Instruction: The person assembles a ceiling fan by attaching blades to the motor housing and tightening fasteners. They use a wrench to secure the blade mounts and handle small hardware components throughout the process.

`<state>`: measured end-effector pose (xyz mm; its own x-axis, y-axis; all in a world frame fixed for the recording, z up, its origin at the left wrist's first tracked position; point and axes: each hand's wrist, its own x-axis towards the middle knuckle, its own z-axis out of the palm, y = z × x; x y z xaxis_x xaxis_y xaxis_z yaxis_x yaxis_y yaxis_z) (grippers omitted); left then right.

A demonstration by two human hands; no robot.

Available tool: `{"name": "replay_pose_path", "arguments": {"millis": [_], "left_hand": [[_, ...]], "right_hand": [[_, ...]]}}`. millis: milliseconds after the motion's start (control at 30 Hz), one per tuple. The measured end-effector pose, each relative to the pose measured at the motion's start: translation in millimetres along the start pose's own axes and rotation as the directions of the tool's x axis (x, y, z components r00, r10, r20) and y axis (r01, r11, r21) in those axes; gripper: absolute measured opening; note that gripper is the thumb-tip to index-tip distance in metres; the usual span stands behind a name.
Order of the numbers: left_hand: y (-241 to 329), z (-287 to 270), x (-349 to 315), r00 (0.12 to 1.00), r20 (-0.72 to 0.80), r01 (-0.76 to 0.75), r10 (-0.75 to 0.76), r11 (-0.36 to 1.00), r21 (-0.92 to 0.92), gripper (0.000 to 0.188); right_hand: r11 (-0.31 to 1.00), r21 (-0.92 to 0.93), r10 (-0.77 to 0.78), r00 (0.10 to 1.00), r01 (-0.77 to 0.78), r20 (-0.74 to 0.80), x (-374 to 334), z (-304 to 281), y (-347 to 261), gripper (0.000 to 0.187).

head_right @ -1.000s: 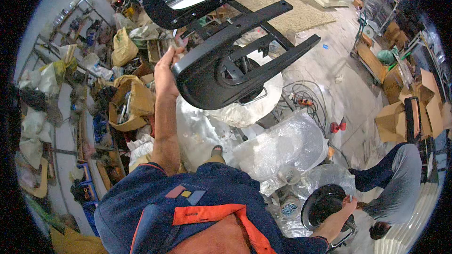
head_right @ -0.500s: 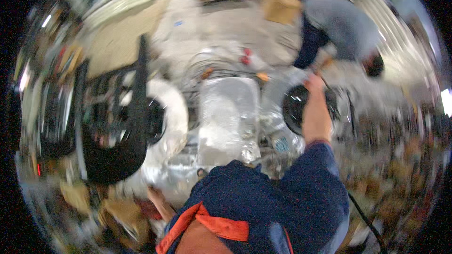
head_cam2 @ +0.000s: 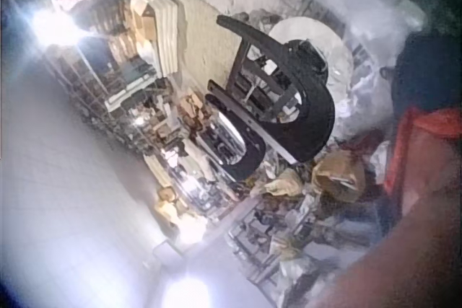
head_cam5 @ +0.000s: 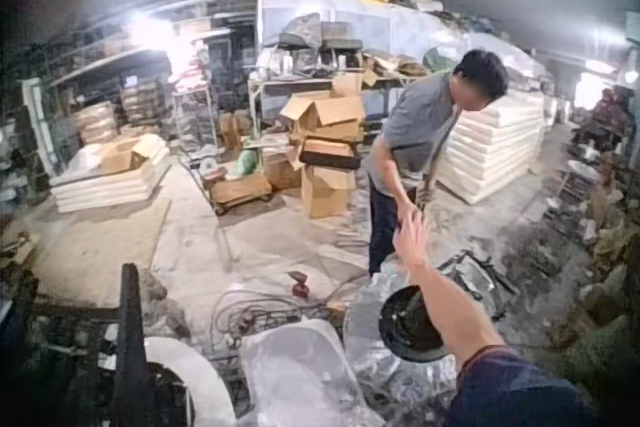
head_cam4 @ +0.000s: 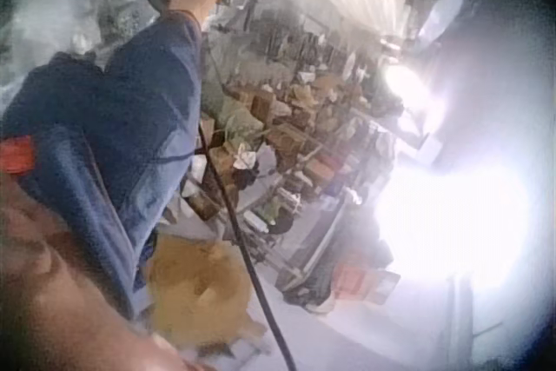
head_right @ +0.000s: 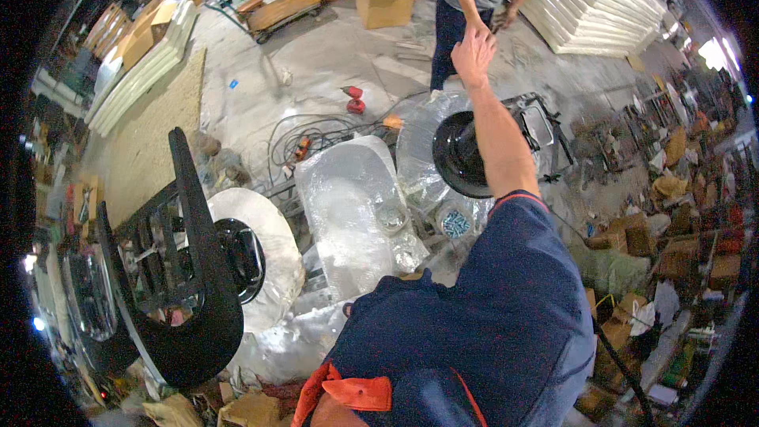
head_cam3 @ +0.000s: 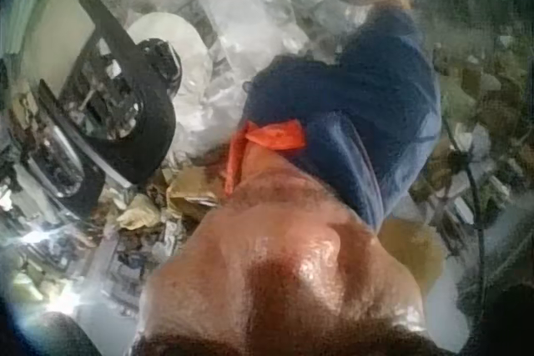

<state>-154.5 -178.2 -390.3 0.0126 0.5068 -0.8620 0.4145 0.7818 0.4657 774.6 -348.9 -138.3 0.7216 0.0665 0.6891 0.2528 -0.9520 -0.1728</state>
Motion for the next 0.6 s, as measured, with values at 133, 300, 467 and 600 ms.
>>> {"name": "replay_pose_path", "arguments": {"millis": [133,300,467,600], "left_hand": [[-11.3,-25.4,-2.5,1.000,-0.012,0.011,-0.011,1.000,0.008,0.029],[-18.5,-32.8,12.0,0.996,-0.030,-0.086,0.086,0.996,0.001,0.028],[-25.3,-10.1,3.8,0.942,-0.331,-0.197,0.048,0.879,-0.433,0.025],[53.9,-68.5,-9.7,0.818,-0.569,-0.384,0.083,0.816,-0.433,0.028]], "right_hand": [[0.976,-0.176,0.162,0.962,-0.125,0.219,54.6,-1.7,-8.8,0.040],[0.976,0.090,0.117,0.819,-0.201,0.561,65.1,54.4,19.5,0.016],[0.976,0.202,-0.063,0.790,-0.078,0.609,28.0,69.4,35.8,0.013],[0.515,0.442,0.296,0.636,-0.735,0.712,4.9,64.1,41.9,0.016]]}}
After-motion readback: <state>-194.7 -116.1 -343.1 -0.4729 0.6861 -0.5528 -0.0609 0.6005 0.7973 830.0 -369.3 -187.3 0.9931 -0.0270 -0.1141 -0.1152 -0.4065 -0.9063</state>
